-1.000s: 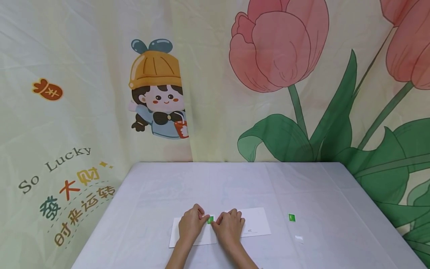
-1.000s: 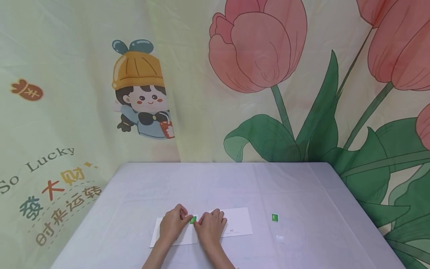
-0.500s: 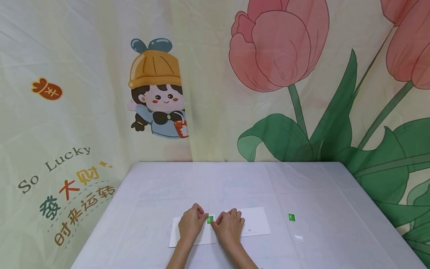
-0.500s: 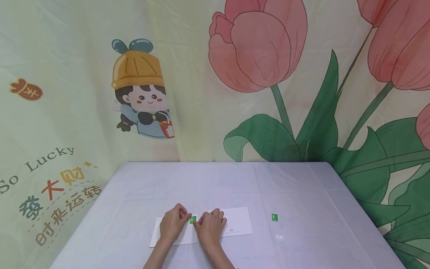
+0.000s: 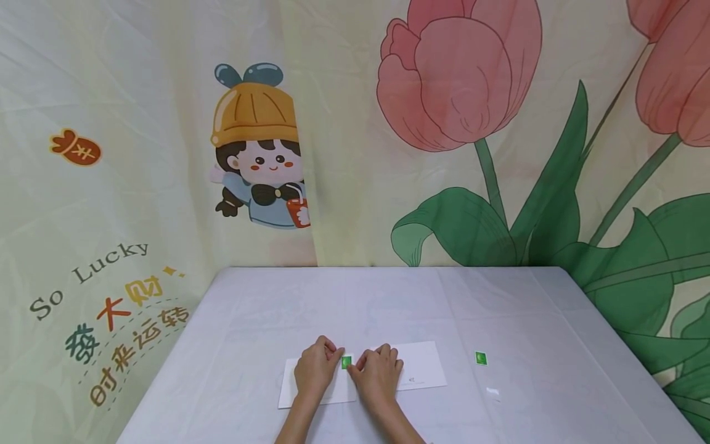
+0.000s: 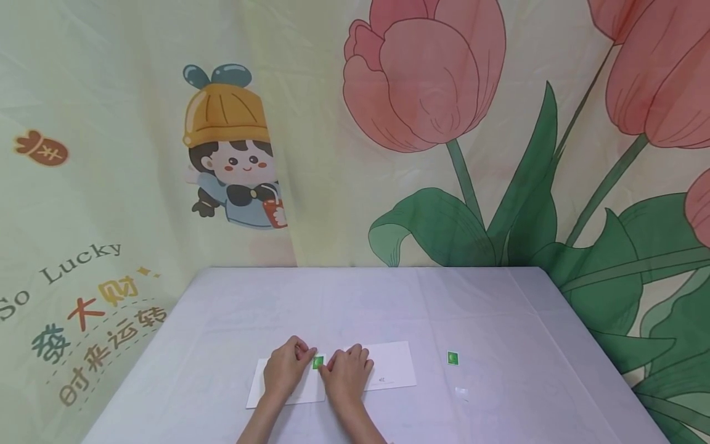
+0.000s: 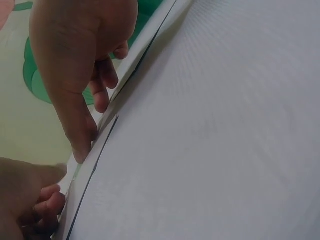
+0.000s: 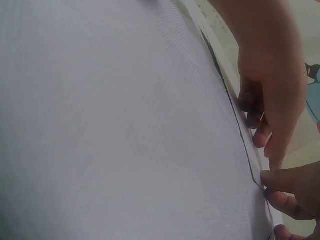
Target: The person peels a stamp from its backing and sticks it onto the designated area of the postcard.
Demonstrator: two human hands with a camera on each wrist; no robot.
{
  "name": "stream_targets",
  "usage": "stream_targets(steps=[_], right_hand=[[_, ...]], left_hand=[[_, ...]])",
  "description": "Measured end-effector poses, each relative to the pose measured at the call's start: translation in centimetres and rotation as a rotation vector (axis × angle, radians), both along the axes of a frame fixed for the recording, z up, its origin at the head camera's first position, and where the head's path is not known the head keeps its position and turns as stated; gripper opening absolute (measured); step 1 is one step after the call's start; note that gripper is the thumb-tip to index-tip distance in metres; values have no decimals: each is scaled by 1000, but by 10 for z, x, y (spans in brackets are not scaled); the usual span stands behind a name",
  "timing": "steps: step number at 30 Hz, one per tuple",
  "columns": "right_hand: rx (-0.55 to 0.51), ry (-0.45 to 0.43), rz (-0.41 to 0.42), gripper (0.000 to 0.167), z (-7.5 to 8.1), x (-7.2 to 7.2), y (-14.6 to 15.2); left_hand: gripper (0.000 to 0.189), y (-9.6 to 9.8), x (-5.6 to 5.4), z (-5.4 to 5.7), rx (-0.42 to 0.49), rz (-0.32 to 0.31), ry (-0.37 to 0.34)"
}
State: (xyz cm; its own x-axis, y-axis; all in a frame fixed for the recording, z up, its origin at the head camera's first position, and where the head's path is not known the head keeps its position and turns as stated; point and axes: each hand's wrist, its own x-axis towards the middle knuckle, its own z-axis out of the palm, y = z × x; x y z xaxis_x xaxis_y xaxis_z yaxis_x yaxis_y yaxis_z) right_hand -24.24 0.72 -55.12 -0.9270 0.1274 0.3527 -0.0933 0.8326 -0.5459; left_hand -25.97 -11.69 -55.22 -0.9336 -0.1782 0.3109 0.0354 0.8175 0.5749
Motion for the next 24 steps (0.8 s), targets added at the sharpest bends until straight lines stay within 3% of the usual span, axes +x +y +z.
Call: stream_targets(steps=[10, 24], right_hand=[[5, -11, 14, 35, 0, 1, 0], [17, -10, 9, 35, 0, 1, 0]], left_hand=[[39, 7, 0, 2, -57, 35, -98], [33, 10, -3, 1, -65, 72, -76]])
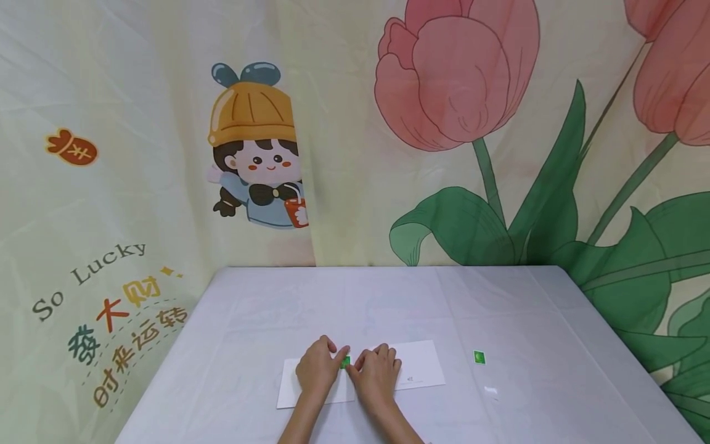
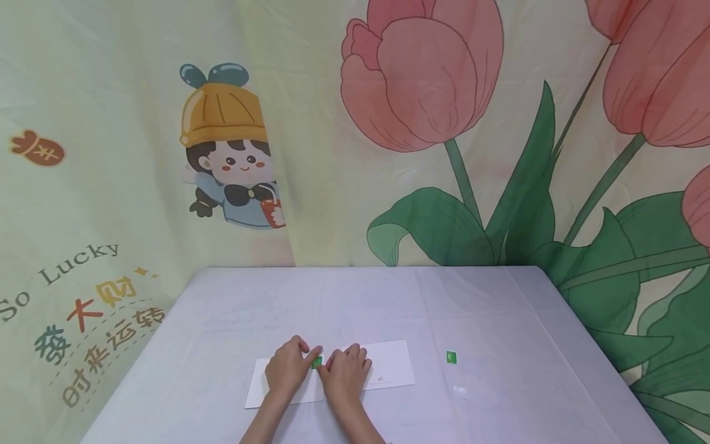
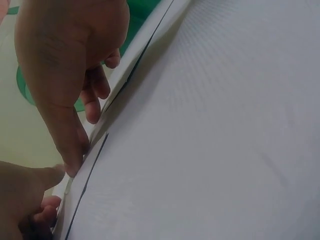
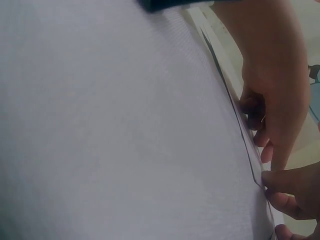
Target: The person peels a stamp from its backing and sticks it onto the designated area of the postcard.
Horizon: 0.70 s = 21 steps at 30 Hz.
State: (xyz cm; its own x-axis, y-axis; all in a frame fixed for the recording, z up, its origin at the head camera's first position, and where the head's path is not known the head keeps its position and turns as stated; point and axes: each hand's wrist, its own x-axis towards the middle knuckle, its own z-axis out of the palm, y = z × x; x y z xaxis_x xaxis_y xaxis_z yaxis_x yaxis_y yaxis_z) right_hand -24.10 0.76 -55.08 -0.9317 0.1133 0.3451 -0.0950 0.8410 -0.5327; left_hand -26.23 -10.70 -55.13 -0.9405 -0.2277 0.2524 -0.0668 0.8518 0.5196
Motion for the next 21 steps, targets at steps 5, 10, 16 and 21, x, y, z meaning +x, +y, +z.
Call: stream_targets(steps=[5, 10, 16, 21], right_hand=[[3, -4, 0, 35, 1, 1, -1], [16, 10, -8, 34, 1, 1, 0], [18, 15, -7, 34, 0, 0, 0], [15, 12, -5, 34, 0, 0, 0]], left_hand=[[24, -5, 2, -1, 32, -37, 11], [19, -8, 3, -1, 56, -77, 34], [16, -7, 3, -3, 63, -63, 67], [14, -6, 1, -5, 82, -42, 87]])
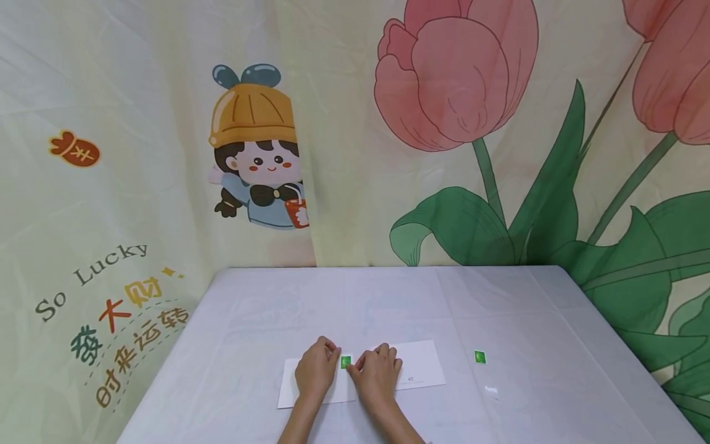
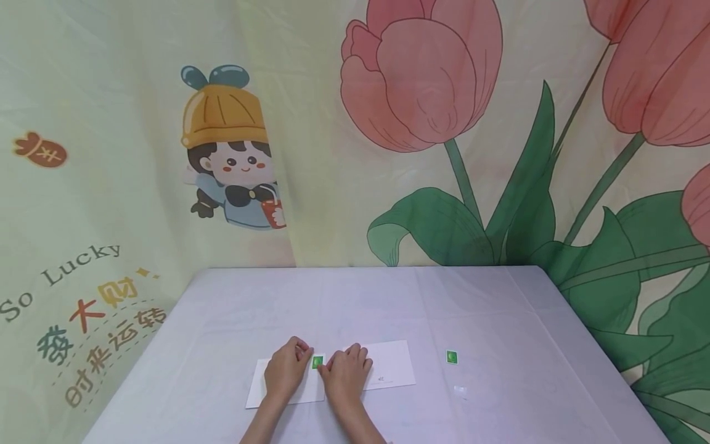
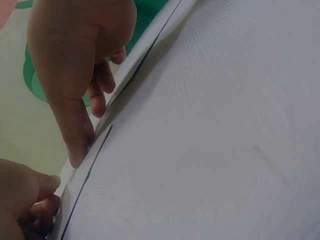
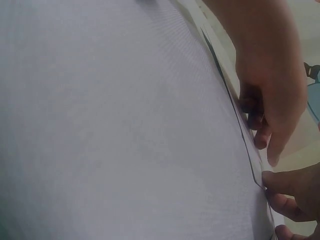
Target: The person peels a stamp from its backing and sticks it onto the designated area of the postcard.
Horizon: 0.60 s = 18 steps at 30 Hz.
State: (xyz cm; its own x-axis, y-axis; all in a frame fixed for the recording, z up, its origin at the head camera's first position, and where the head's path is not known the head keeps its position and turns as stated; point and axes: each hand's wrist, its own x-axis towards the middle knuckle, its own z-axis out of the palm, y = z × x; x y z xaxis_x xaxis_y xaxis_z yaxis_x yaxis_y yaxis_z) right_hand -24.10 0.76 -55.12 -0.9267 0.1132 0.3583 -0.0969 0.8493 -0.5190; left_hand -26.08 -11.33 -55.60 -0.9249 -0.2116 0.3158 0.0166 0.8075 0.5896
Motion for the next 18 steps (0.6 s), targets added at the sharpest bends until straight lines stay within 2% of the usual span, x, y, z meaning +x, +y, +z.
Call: stream_targets(steps=[5, 9, 12, 18], right_hand=[[-7, 6, 6, 34, 0, 0, 0], [-9, 6, 15, 33, 0, 1, 0], [-7, -1, 15, 33, 1, 1, -1], [-4, 8, 10, 35, 2, 1, -1]], left_hand=[[14, 0, 1, -1, 31, 5, 40], [14, 1, 4, -2, 31, 2, 120], [14, 2, 5, 0, 38, 1, 148], [13, 1, 2, 0, 72, 18, 71]])
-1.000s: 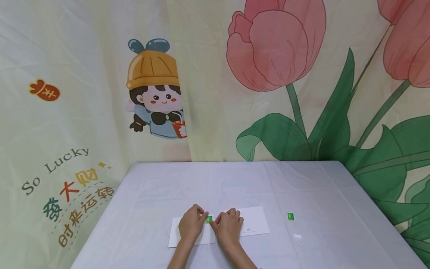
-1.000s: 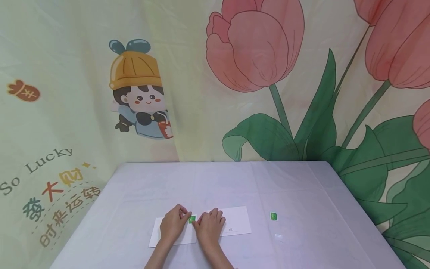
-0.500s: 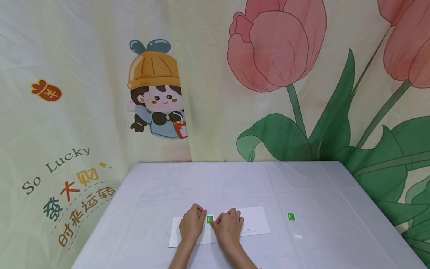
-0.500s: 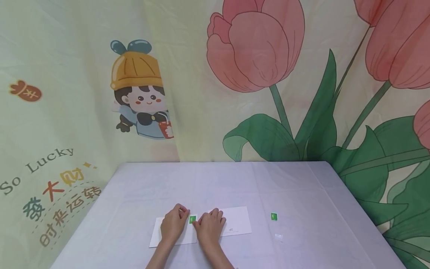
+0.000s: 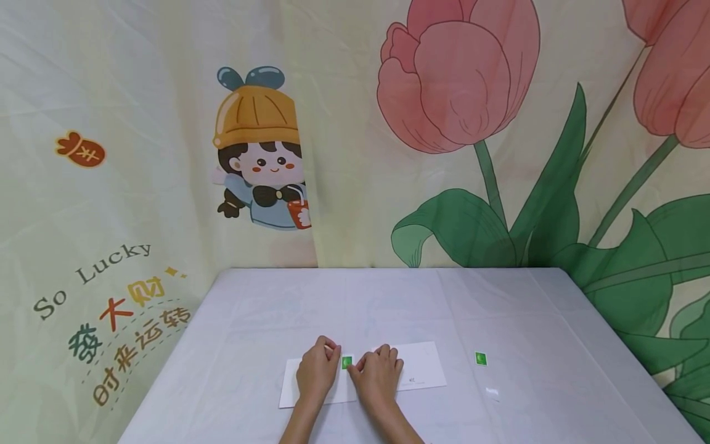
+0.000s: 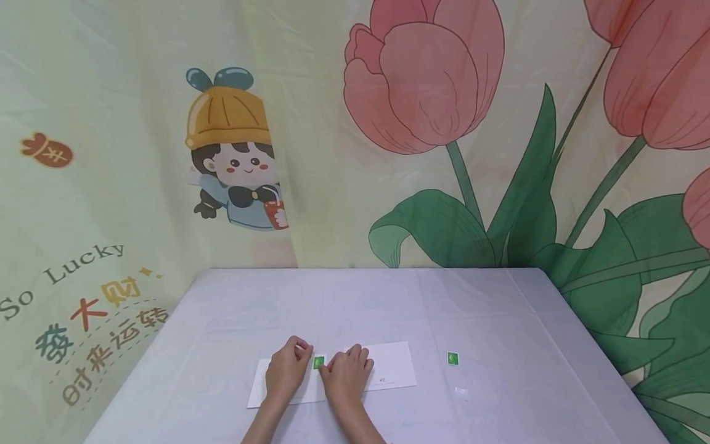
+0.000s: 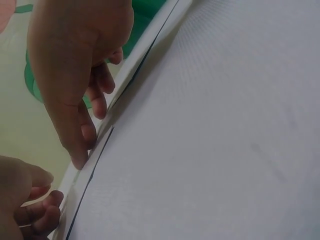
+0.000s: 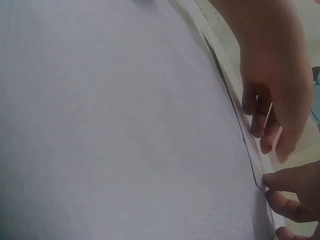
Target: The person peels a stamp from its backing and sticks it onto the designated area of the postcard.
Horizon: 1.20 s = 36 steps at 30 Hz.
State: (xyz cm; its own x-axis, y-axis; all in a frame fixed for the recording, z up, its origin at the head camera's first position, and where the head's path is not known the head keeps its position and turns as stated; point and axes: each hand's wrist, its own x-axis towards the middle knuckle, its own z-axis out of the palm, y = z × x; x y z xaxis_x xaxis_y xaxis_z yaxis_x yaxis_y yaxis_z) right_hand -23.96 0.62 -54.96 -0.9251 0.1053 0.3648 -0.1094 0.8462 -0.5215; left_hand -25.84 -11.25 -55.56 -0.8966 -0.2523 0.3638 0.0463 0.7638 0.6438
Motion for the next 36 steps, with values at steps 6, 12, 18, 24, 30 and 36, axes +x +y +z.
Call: stream_targets(steps=[6, 12, 18, 24, 30, 36], right_hand=[[4, 24, -14, 31, -2, -1, 1], [-7, 41, -22, 16, 3, 2, 5], [-50, 32, -24, 10, 9, 1, 12], [-35, 111, 91, 3, 5, 4, 14], [18, 153, 239, 27, 3, 8, 13], [120, 31, 338, 58, 0, 12, 9]], left_hand=[[12, 2, 2, 5, 3, -2, -23], [12, 8, 7, 14, -3, -14, 3], [12, 12, 12, 24, -13, -13, 25], [11, 6, 19, 26, -75, 20, 106], [15, -11, 26, 18, -131, 22, 152], [34, -32, 34, 7, -171, -29, 109]])
